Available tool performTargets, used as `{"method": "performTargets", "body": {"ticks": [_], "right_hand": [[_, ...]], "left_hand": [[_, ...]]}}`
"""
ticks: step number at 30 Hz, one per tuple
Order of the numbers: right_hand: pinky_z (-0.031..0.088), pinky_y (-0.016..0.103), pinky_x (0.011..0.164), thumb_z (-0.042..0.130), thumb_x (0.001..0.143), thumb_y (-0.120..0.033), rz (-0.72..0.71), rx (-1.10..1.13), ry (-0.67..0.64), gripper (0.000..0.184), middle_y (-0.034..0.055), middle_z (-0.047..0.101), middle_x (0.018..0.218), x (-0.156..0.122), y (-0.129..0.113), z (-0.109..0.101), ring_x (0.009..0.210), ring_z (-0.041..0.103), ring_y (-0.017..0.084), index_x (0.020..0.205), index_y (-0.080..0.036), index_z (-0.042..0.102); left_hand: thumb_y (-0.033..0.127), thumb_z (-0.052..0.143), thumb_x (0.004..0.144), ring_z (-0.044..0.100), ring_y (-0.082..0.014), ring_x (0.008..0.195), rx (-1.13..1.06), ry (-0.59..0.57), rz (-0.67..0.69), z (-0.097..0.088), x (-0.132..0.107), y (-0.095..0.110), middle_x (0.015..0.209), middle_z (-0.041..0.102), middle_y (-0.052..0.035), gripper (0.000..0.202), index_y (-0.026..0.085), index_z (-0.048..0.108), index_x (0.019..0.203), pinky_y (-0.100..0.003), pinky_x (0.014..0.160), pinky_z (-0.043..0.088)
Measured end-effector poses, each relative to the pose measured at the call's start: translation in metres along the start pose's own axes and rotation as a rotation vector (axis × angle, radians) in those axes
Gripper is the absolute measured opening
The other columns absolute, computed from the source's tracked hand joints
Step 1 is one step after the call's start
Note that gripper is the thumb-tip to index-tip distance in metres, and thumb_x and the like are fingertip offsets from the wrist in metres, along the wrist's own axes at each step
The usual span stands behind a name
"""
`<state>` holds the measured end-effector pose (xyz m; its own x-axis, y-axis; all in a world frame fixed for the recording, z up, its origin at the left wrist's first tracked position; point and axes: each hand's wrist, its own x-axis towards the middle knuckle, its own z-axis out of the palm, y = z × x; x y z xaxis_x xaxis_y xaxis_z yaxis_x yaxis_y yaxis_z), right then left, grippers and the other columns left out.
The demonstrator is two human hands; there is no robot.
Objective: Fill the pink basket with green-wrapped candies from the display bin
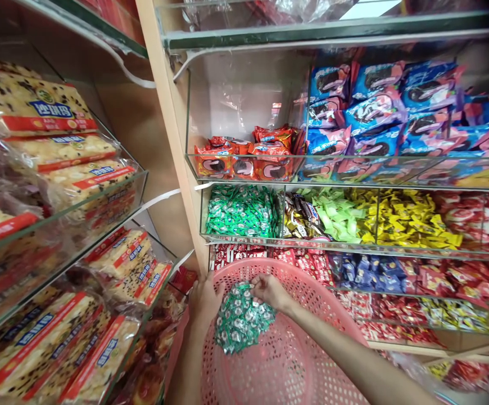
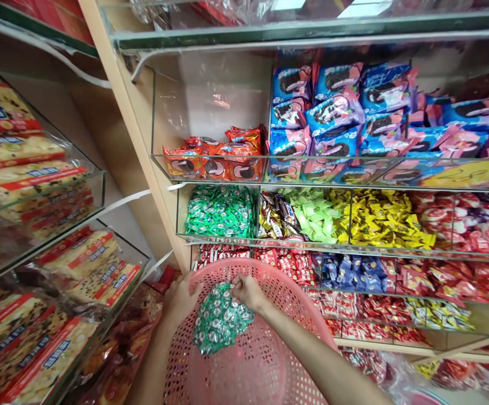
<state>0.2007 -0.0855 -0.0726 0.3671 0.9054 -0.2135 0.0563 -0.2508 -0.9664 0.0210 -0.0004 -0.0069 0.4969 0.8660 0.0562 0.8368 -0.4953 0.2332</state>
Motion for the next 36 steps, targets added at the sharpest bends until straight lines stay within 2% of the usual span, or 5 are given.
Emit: {"method": "performTargets", "body": {"ticks": [11, 20, 24, 29, 36], "right_hand": [[0.035, 0.020, 0.051, 0.057, 0.075, -0.016, -0.220, -0.593, 0.152, 0.005, -0.0018, 0.059, 0.061, -0.010, -0.013, -0.002, 0.056, 0.055, 0.012, 0.079, -0.017, 0.055], [0.029, 0.024, 0.054, 0.035, 0.094, -0.038, -0.497, -1.271, 0.293, 0.038, 0.0064, 0.067, 0.069, -0.052, -0.173, -0.006, 0.063, 0.061, 0.016, 0.076, -0.019, 0.062], [0.034, 0.028, 0.062, 0.040, 0.091, -0.018, -0.525, -1.540, 0.484, 0.026, 0.0159, 0.068, 0.086, -0.023, -0.222, -0.018, 0.079, 0.062, 0.022, 0.092, -0.012, 0.065], [0.035, 0.035, 0.070, 0.042, 0.083, -0.002, -0.372, -1.702, 0.494, 0.028, 0.0238, 0.067, 0.090, 0.014, -0.226, -0.023, 0.089, 0.060, 0.028, 0.084, -0.006, 0.069], [0.039, 0.035, 0.070, 0.042, 0.084, -0.003, -0.308, -1.637, 0.471, 0.030, 0.0231, 0.068, 0.090, 0.015, -0.223, -0.022, 0.091, 0.063, 0.027, 0.086, -0.008, 0.071]], "left_hand": [[0.038, 0.040, 0.086, 0.057, -0.0250, 0.102, -0.005, 0.000, 0.020, -0.001, 0.001, -0.001, 0.115, 0.062, -0.0138, 0.045, 0.014, 0.054, 0.122, -0.031, 0.082, 0.041], [0.036, 0.042, 0.085, 0.055, -0.0247, 0.105, -0.055, -0.049, -0.037, 0.003, 0.002, -0.006, 0.119, 0.060, -0.0115, 0.045, 0.016, 0.051, 0.125, -0.031, 0.083, 0.040], [0.035, 0.040, 0.086, 0.055, -0.0258, 0.107, -0.066, -0.033, -0.028, 0.005, 0.002, -0.006, 0.123, 0.058, -0.0135, 0.047, 0.014, 0.050, 0.127, -0.033, 0.084, 0.040], [0.034, 0.039, 0.086, 0.056, -0.0263, 0.106, -0.051, -0.026, -0.026, 0.005, 0.001, -0.006, 0.120, 0.060, -0.0132, 0.046, 0.015, 0.052, 0.126, -0.033, 0.085, 0.041], [0.035, 0.038, 0.087, 0.057, -0.0251, 0.104, -0.026, -0.049, -0.035, 0.001, 0.002, -0.003, 0.117, 0.062, -0.0137, 0.047, 0.014, 0.051, 0.127, -0.031, 0.082, 0.041]]}}
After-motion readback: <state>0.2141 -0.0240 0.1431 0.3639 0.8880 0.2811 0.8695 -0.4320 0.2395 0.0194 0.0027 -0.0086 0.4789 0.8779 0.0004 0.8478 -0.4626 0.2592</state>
